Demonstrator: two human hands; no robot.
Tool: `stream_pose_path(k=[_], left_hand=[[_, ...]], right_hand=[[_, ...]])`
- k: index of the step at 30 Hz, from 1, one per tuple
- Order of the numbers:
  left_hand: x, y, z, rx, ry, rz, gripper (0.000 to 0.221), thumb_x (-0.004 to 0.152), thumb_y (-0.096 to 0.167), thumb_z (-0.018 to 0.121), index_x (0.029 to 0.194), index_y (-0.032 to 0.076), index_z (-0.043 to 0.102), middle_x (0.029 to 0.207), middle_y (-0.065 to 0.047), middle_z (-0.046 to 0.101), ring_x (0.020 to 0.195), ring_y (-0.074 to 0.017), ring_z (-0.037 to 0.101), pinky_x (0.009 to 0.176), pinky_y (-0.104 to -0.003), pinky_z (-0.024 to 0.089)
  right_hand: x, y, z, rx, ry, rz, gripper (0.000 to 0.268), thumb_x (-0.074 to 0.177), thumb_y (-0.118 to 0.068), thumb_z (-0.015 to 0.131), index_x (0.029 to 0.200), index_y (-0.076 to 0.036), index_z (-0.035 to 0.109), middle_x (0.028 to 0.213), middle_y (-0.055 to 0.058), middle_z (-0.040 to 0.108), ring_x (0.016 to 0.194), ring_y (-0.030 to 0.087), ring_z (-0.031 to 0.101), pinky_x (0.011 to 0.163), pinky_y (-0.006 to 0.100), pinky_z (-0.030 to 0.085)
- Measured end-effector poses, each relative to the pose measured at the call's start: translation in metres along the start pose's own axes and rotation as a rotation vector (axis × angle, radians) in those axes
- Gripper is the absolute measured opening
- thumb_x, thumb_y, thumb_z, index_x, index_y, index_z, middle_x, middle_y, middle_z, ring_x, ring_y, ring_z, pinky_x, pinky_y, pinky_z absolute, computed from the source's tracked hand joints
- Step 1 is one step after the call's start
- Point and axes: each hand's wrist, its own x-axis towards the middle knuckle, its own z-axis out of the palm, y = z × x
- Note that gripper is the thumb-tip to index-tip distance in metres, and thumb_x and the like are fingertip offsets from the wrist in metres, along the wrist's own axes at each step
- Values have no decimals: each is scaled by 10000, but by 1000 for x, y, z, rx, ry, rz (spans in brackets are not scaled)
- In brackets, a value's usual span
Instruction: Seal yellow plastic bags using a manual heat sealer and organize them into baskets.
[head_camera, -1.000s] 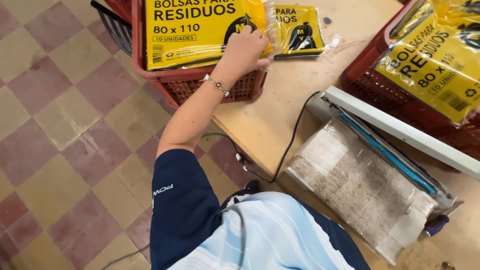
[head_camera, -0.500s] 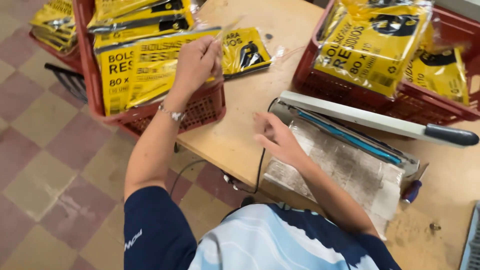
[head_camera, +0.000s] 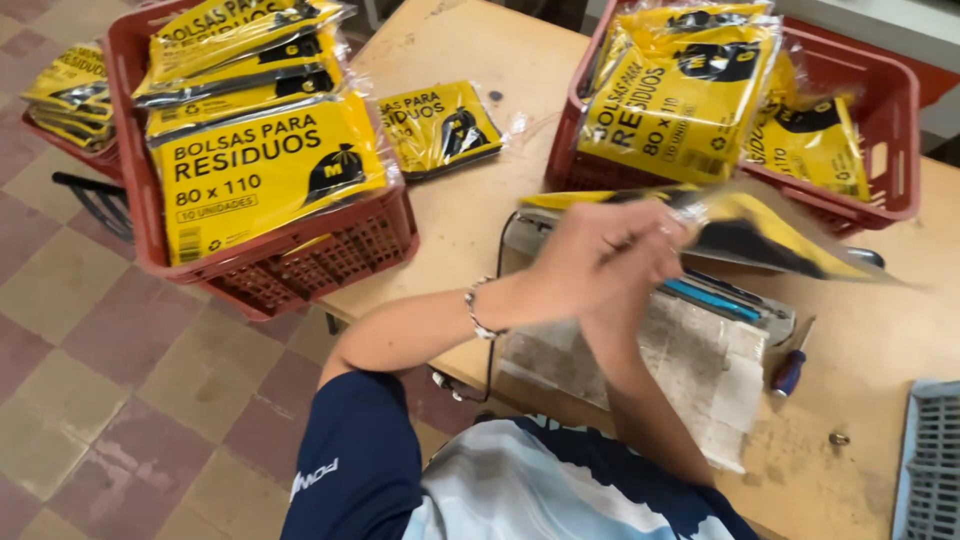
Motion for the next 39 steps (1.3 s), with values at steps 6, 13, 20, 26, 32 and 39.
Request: stream_pose_path(k=[6,13,20,26,32,39], left_hand=[[-8,-19,94,-33,77,177,72,966,122,704,1034,144,705,792,15,738,751,-166,746,798,-267,605],[-2,-19,152,39,-20,466,76,1009,169,658,1060,126,696,776,-10,647,686,-196,647,672,-260,573],[-33,-62,139,456,-64,427,202,1029,330,554,1022,191,701,884,29,670,846,-202,666,710,-304,550],[-157,-192,60,1036,-203,-526,380,993,389,611,1289,150,617,1194,-71,636,1141,-305,574,843,-482,552],[-194,-213,58,1198,-165,-758,512,924,420,678,1306,94,581,1177,-111,595,1142,-339,543,845,-522,575],[-140,-275,32,925,163,-930,450,968,348,642,1308,63,566,1127,-198,699,1093,-434,656,962,-579,521]], right_hand=[[-2,7,-63,107,201,151,637,839,-131,812,1376,67,533,1275,216,580,1198,363,599,1065,484,506],[-7,9,-138,255,413,326,490,886,-65,761,1333,20,577,1218,141,609,1158,280,624,1056,437,547],[-44,16,-209,406,608,588,369,934,2,711,1290,-29,620,1162,66,638,1118,195,648,1046,388,588],[-98,149,-204,51,150,1060,499,929,-164,803,1302,110,616,1172,279,654,1088,333,638,854,523,537],[-128,194,-214,-134,29,1133,517,949,-229,776,1367,28,610,1272,244,658,1237,397,619,983,526,506],[-141,181,-175,148,35,1011,474,934,-100,734,1363,38,587,1274,219,652,1195,299,612,1009,478,514]])
